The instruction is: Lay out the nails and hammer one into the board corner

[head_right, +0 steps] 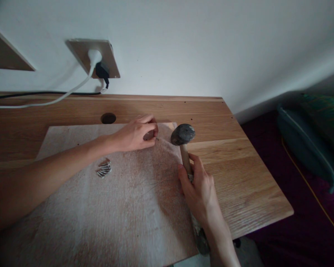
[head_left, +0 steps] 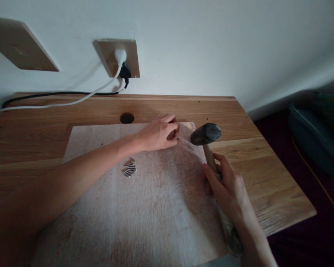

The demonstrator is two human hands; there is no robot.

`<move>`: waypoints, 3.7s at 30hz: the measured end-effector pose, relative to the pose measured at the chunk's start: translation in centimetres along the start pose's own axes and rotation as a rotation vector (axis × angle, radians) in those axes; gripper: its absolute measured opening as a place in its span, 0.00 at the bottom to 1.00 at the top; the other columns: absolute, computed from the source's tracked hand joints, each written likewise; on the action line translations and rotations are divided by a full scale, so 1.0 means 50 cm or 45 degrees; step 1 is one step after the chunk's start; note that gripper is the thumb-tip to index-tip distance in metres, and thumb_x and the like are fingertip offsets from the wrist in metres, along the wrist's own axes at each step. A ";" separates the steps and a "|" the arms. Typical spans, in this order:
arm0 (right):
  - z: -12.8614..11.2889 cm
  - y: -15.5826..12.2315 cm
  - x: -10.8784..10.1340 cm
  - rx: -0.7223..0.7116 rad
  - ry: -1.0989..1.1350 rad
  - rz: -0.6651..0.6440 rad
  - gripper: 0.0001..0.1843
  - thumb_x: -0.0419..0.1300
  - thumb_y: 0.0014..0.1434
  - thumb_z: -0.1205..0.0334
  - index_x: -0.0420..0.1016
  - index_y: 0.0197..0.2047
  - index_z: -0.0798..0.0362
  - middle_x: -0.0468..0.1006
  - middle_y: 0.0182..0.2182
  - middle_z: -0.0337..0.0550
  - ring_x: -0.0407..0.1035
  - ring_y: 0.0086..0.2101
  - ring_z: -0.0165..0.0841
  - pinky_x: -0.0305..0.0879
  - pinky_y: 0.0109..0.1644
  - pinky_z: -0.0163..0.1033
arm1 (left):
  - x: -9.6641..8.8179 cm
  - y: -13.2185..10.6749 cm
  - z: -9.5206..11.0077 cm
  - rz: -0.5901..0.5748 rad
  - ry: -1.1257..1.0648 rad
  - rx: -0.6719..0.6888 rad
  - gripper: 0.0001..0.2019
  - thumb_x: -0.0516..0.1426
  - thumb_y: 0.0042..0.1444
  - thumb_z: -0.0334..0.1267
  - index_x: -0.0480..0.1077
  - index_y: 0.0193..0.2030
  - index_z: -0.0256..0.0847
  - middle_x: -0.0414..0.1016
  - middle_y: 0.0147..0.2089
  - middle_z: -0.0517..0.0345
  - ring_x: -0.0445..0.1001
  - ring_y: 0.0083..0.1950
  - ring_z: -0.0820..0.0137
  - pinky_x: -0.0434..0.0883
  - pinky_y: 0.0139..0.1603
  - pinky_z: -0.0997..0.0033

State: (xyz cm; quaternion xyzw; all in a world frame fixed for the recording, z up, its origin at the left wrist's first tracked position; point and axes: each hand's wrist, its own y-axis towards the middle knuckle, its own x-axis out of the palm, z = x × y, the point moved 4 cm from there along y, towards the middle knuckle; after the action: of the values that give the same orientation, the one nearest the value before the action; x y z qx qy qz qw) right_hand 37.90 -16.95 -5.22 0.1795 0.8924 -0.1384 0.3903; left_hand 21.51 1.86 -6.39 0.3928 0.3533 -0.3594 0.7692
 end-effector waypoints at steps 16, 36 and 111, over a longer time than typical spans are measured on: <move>0.001 -0.002 -0.002 -0.024 -0.028 0.003 0.20 0.55 0.67 0.45 0.72 0.53 0.50 0.77 0.23 0.33 0.71 0.17 0.34 0.66 0.26 0.41 | -0.002 0.001 -0.004 0.053 -0.015 -0.024 0.02 0.59 0.63 0.32 0.73 0.39 0.39 0.74 0.47 0.48 0.75 0.49 0.60 0.72 0.54 0.58; 0.001 -0.001 -0.004 -0.003 -0.065 0.012 0.22 0.55 0.66 0.45 0.72 0.55 0.51 0.79 0.25 0.38 0.70 0.19 0.36 0.66 0.30 0.43 | -0.008 0.003 0.000 -0.057 -0.271 0.021 0.08 0.58 0.68 0.35 0.80 0.44 0.42 0.79 0.42 0.52 0.78 0.43 0.65 0.71 0.48 0.64; -0.098 -0.024 0.044 0.104 0.684 -0.168 0.26 0.67 0.64 0.41 0.75 0.53 0.53 0.70 0.21 0.27 0.60 0.14 0.22 0.57 0.15 0.27 | 0.024 0.021 -0.029 -0.026 -0.420 -0.072 0.03 0.66 0.56 0.32 0.83 0.37 0.39 0.82 0.38 0.54 0.77 0.37 0.68 0.66 0.39 0.69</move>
State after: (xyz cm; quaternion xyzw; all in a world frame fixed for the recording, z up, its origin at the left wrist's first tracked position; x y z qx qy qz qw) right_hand 32.85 -15.65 -3.51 0.1667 0.9673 -0.1467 0.1224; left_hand 22.58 3.25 -7.64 0.3031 0.2362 -0.4166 0.8239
